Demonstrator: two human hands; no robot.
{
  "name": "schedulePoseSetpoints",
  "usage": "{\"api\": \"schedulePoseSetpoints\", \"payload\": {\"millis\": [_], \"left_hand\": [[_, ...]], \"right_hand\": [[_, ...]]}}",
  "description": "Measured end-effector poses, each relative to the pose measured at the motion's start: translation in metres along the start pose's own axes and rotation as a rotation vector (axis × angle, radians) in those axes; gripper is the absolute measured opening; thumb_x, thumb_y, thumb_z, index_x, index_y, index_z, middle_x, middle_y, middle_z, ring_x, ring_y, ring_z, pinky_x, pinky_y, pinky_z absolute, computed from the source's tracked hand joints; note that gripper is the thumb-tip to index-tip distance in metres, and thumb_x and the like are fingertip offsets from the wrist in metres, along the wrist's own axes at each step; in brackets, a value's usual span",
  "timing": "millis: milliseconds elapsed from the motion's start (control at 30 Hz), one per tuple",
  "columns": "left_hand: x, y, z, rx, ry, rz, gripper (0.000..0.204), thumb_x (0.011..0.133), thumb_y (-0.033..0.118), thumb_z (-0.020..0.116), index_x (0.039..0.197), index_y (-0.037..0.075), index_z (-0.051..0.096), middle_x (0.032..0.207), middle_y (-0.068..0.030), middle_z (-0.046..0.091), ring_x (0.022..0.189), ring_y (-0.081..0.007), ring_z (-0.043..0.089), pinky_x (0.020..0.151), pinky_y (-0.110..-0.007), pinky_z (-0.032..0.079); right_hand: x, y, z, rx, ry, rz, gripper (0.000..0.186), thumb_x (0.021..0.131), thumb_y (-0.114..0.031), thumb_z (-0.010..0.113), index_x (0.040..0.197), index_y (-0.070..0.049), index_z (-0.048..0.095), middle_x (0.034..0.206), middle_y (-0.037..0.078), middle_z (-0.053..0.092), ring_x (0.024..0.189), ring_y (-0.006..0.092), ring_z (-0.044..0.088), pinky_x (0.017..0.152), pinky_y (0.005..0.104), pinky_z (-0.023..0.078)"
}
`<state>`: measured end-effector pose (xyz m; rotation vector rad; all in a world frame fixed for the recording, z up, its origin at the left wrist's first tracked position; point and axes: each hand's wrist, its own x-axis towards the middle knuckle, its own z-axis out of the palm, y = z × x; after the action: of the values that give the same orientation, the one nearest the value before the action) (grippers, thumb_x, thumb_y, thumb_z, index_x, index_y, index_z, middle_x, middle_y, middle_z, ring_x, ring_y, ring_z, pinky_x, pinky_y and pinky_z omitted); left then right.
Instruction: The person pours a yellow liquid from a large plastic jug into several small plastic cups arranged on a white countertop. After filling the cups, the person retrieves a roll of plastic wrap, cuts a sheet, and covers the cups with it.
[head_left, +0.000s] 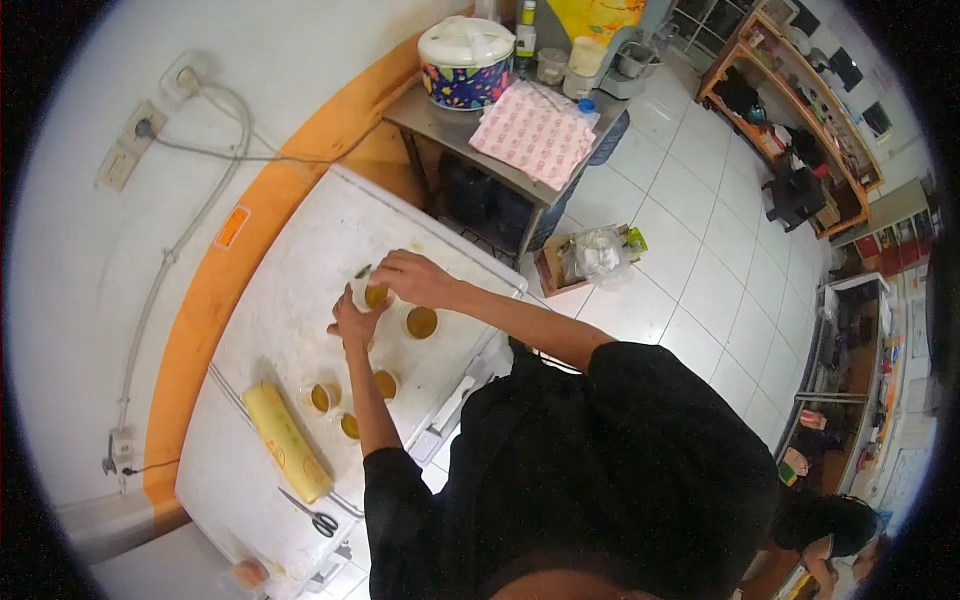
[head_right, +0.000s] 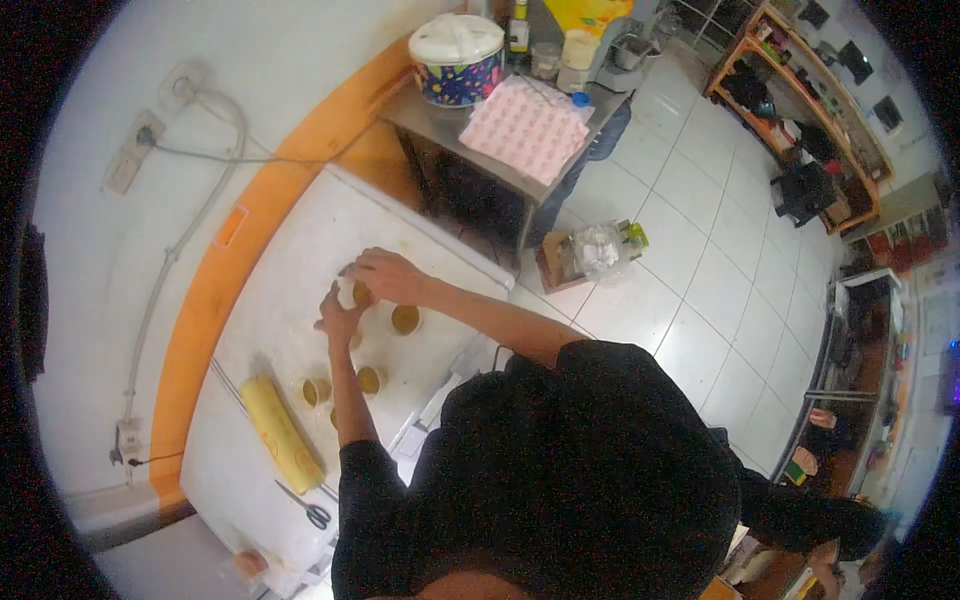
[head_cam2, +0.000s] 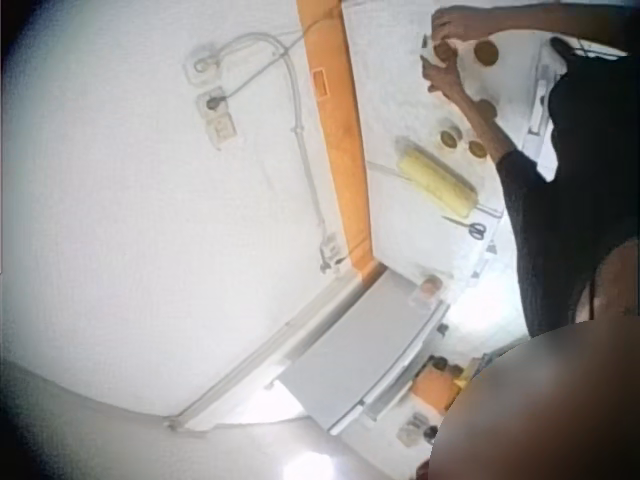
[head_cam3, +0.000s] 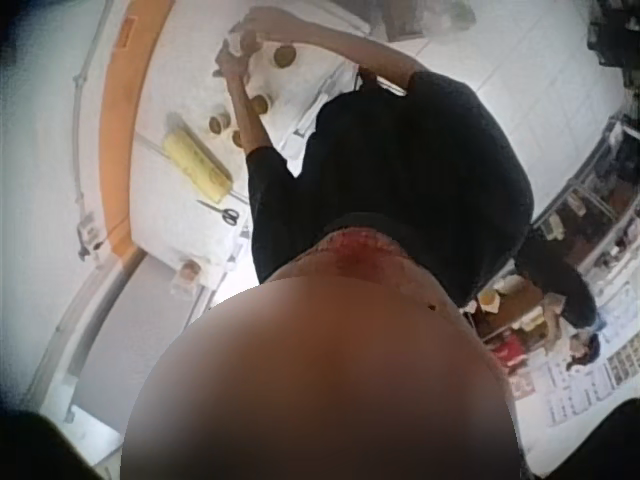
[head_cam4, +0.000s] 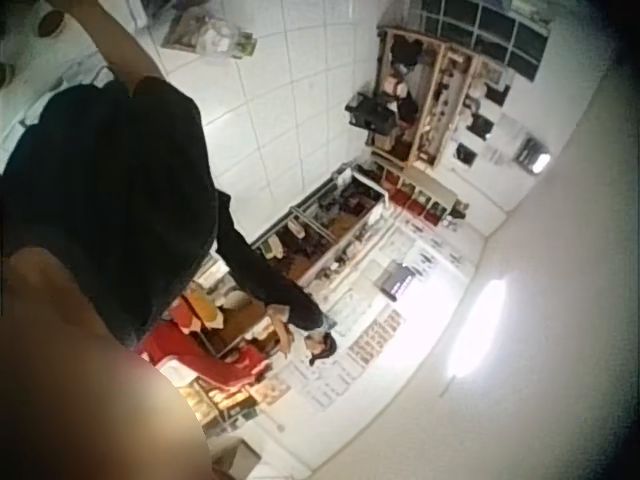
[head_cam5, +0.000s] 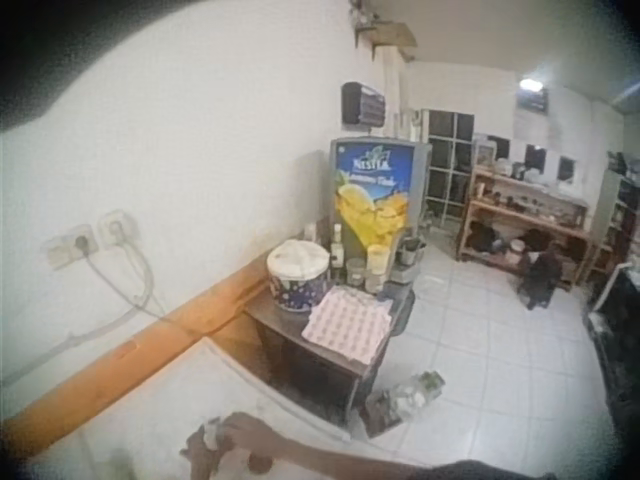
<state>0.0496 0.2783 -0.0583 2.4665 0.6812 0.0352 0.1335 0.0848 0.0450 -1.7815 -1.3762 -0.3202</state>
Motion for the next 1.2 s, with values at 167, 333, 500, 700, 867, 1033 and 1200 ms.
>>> {"api": "schedulePoseSetpoints", "payload": {"millis": [167, 333, 500, 700, 867, 1033, 1200], "left_hand": [[-0.016, 0.030, -0.036, 0.019, 0.348, 0.006, 0.099, 0.058, 0.044, 0.083, 0.139, 0.012, 0.036, 0.128, -0.0098, 0.050, 0.124, -0.0320, 0.035, 0.099, -0.059, 0.020], [-0.068, 0.235, -0.142, -0.575, 0.258, 0.180, 0.037, 0.088, 0.011, 0.058, 0.124, 0.007, 0.051, 0.095, -0.0014, 0.055, 0.088, -0.0132, 0.051, 0.074, -0.026, 0.039], [-0.067, 0.275, -0.072, -0.584, -0.287, 0.207, 0.028, 0.088, 0.017, 0.060, 0.112, 0.003, 0.057, 0.100, -0.0076, 0.058, 0.087, -0.0131, 0.053, 0.073, -0.028, 0.041], [-0.049, 0.374, 0.058, -0.598, -0.309, -0.113, 0.025, 0.087, 0.019, 0.061, 0.107, 0.004, 0.058, 0.096, -0.0064, 0.059, 0.083, -0.0133, 0.053, 0.070, -0.028, 0.041], [-0.029, 0.416, 0.093, -0.582, -0.339, -0.143, 0.022, 0.086, 0.020, 0.062, 0.102, 0.004, 0.060, 0.092, -0.0055, 0.060, 0.079, -0.0135, 0.053, 0.068, -0.028, 0.040], [-0.021, 0.439, 0.101, -0.593, -0.344, -0.160, 0.020, 0.085, 0.021, 0.064, 0.098, 0.005, 0.061, 0.089, -0.0045, 0.060, 0.076, -0.0136, 0.052, 0.066, -0.029, 0.039], [-0.020, 0.454, 0.099, -0.617, -0.351, -0.126, 0.019, 0.085, 0.021, 0.065, 0.094, 0.006, 0.062, 0.085, -0.0035, 0.061, 0.073, -0.0138, 0.052, 0.064, -0.029, 0.038]], "right_hand": [[-0.033, 0.066, -0.111, 0.084, 0.778, 0.508, 0.014, 0.078, 0.001, 0.062, 0.092, -0.002, 0.062, 0.091, 0.008, 0.065, 0.083, 0.0170, 0.061, 0.076, 0.0306, 0.048], [-0.149, 0.239, -0.331, -0.300, 1.325, 0.538, 0.019, 0.095, -0.004, 0.044, 0.090, 0.003, 0.062, 0.089, 0.007, 0.064, 0.075, 0.0112, 0.057, 0.070, 0.0242, 0.048], [-0.188, 0.459, -0.522, -0.573, 1.522, 0.598, 0.027, 0.093, -0.019, 0.052, 0.100, 0.004, 0.065, 0.076, 0.010, 0.067, 0.068, 0.0150, 0.063, 0.063, 0.0275, 0.049], [-0.206, 0.666, -0.625, -0.686, 1.432, 0.855, 0.024, 0.083, -0.018, 0.058, 0.084, 0.003, 0.068, 0.071, 0.017, 0.067, 0.066, 0.0264, 0.066, 0.065, 0.0372, 0.051], [-0.202, 0.739, -0.645, -0.883, 1.185, 1.132, 0.023, 0.077, -0.021, 0.060, 0.073, 0.001, 0.067, 0.068, 0.021, 0.065, 0.065, 0.0337, 0.065, 0.065, 0.0446, 0.050], [-0.155, 0.692, -0.632, -0.864, 1.379, 0.741, 0.033, 0.087, -0.021, 0.053, 0.063, 0.002, 0.059, 0.058, 0.017, 0.060, 0.059, 0.0299, 0.062, 0.055, 0.0358, 0.047], [-0.154, 0.647, -0.598, -0.787, 1.309, 0.625, 0.032, 0.088, -0.026, 0.053, 0.072, 0.001, 0.059, 0.064, 0.016, 0.062, 0.059, 0.0301, 0.062, 0.055, 0.0354, 0.047]]}}
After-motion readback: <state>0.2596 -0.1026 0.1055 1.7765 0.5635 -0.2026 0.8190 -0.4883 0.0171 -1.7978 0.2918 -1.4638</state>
